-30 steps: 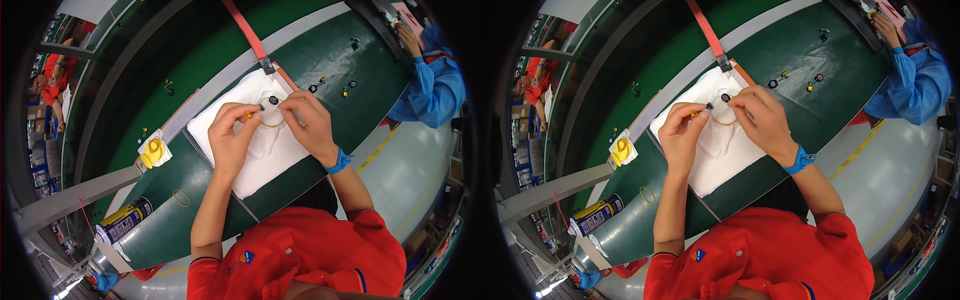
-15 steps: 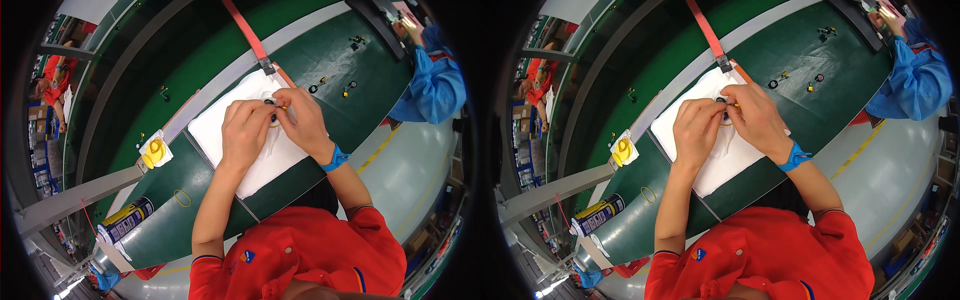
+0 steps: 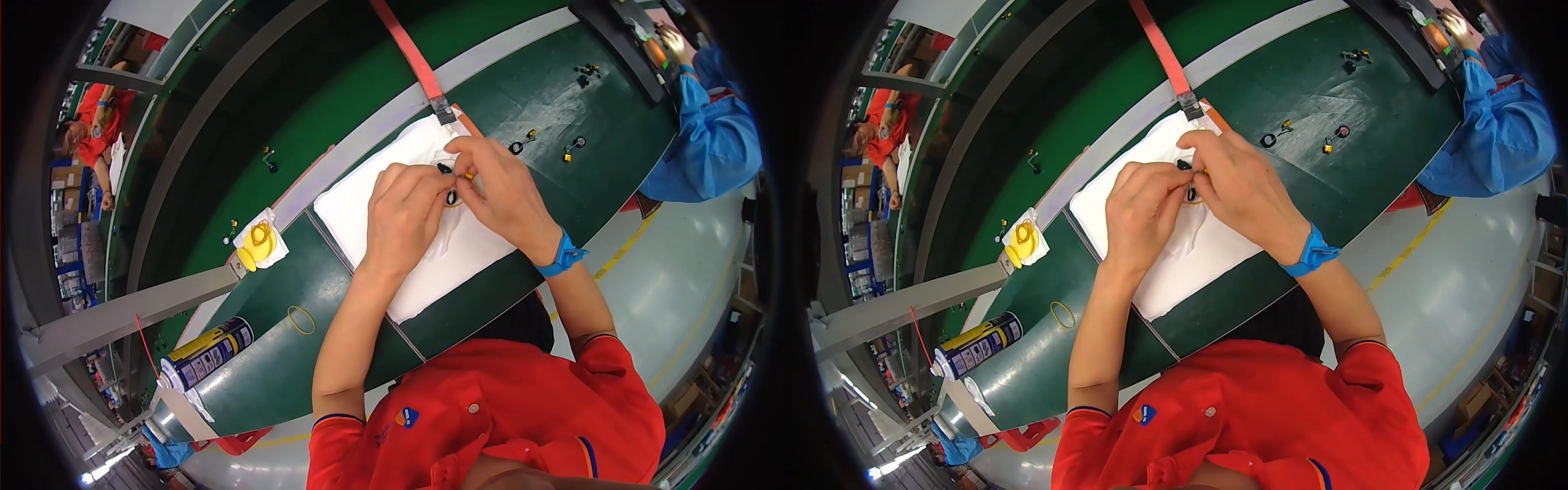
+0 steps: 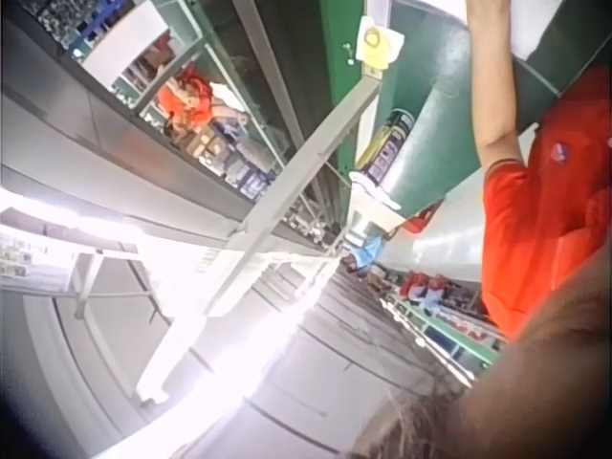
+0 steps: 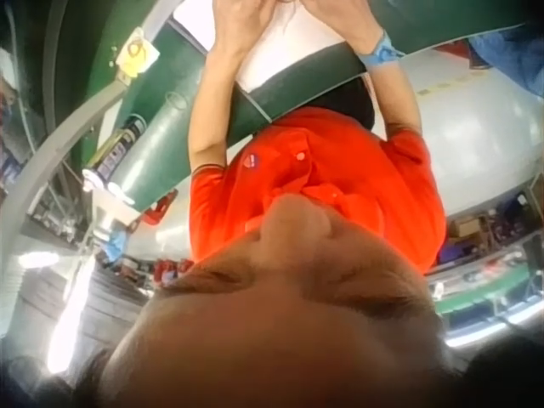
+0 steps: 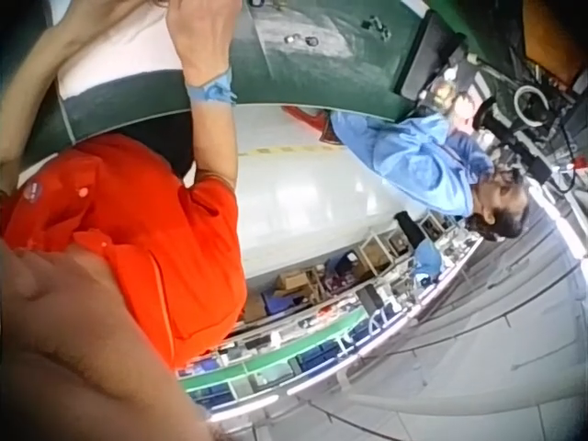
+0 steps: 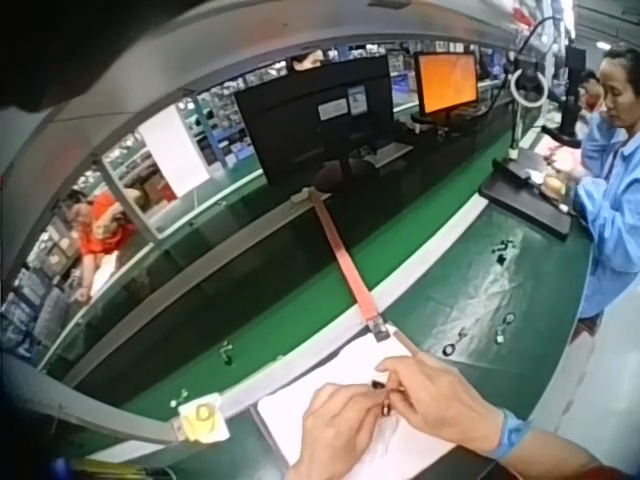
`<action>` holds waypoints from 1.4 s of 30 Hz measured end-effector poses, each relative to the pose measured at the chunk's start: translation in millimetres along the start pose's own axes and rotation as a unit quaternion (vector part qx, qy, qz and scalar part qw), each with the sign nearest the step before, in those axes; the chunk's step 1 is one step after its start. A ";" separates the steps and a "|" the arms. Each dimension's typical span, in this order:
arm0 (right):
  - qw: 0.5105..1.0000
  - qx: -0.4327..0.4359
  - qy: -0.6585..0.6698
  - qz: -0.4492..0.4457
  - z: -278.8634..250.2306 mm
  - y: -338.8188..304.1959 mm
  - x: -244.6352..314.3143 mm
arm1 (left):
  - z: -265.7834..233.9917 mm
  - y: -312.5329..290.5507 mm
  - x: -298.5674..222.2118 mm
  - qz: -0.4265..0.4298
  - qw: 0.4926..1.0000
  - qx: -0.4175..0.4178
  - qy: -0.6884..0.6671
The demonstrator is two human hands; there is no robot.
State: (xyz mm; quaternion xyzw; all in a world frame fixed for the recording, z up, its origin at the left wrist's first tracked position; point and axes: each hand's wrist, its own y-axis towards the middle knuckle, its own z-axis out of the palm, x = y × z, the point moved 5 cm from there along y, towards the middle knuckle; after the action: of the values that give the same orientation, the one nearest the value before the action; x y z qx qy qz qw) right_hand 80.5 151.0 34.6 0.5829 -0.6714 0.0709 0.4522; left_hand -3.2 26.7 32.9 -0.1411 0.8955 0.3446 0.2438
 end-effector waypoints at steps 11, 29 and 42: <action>0.998 -0.018 -0.055 -0.027 -5.6 -3.4 6.2 | -5.5 -9.5 -9.9 -0.019 1.000 -0.004 -0.016; 0.994 0.088 -0.050 0.049 -36.6 -50.9 5.6 | -62.6 -88.2 -18.4 -0.015 0.987 0.157 -0.011; 0.996 0.067 -0.045 -0.029 45.2 119.4 -28.3 | -93.3 21.0 147.0 -0.118 0.973 0.087 0.181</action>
State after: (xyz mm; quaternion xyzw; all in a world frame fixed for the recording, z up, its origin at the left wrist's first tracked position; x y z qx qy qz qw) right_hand -46.8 180.3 40.4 0.6341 -0.6674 0.0762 0.3830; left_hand -167.4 -34.6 26.0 -0.2838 0.9283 0.2033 0.1279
